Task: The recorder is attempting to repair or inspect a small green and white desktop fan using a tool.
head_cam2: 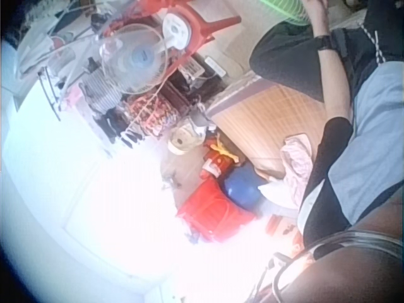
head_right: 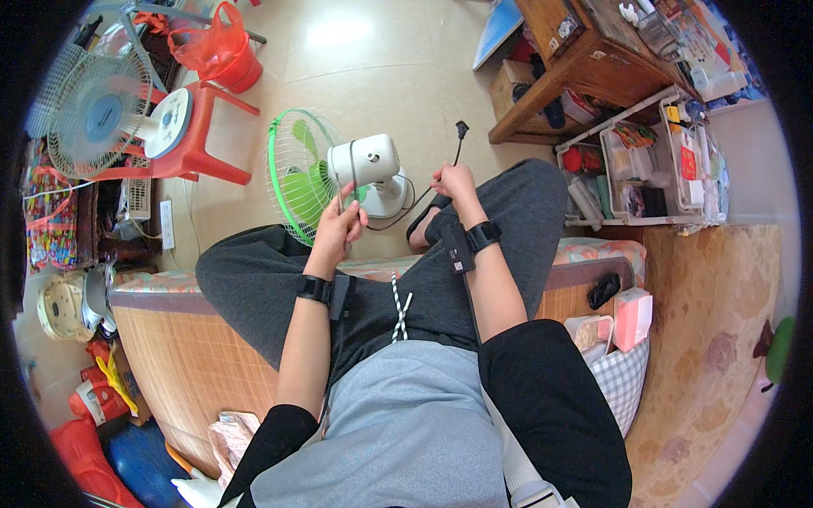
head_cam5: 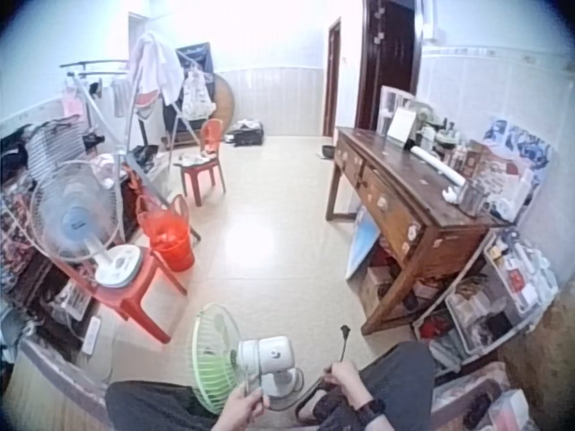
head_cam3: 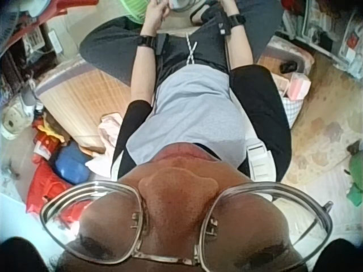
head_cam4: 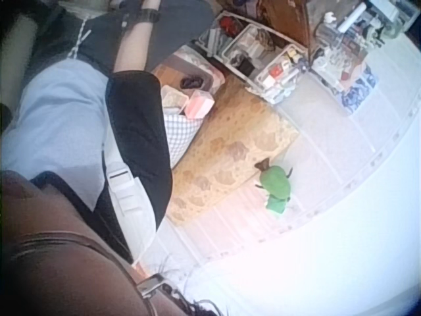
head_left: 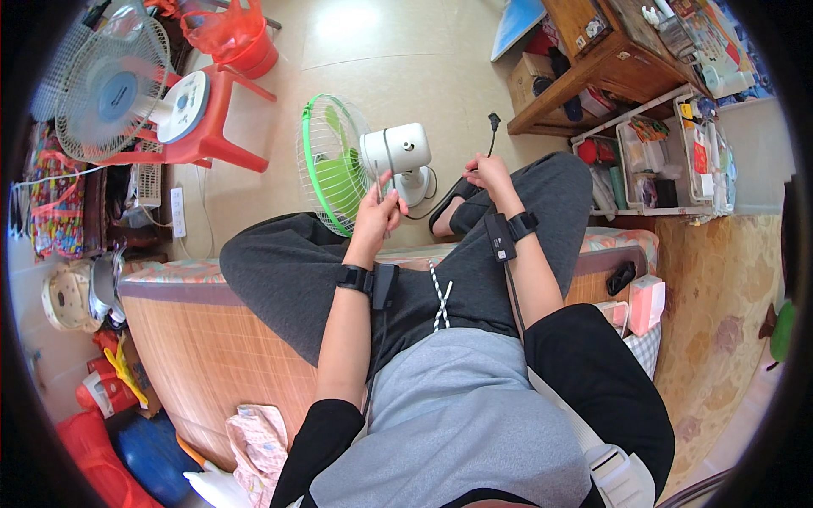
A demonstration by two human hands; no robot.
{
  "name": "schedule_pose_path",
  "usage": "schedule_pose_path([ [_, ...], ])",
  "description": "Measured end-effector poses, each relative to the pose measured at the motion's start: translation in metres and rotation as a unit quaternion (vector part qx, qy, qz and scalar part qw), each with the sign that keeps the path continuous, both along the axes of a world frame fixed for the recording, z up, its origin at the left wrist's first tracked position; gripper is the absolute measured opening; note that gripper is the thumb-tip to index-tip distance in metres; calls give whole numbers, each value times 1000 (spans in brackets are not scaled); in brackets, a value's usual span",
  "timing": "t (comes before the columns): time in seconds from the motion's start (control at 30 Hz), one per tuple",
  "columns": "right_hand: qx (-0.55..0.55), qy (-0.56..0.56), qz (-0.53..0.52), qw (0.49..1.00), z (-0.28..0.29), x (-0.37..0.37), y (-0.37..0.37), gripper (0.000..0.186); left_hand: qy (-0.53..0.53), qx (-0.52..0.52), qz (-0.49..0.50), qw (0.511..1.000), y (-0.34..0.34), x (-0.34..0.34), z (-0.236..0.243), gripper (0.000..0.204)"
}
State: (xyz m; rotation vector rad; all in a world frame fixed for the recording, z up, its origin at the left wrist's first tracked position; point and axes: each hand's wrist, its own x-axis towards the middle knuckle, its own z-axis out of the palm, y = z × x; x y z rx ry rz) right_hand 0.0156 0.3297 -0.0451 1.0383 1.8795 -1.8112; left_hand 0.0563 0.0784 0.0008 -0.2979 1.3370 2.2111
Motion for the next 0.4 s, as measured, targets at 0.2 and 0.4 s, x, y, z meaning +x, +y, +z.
schedule_pose_path([
  [0.2,22,92,-109,990,-2,-5,-2,43,-64,-100,-160,980,-9,-1,7,19],
  [0.4,-29,131,-141,981,-13,-11,2,56,-126,-173,-113,970,-7,2,-20,19],
])
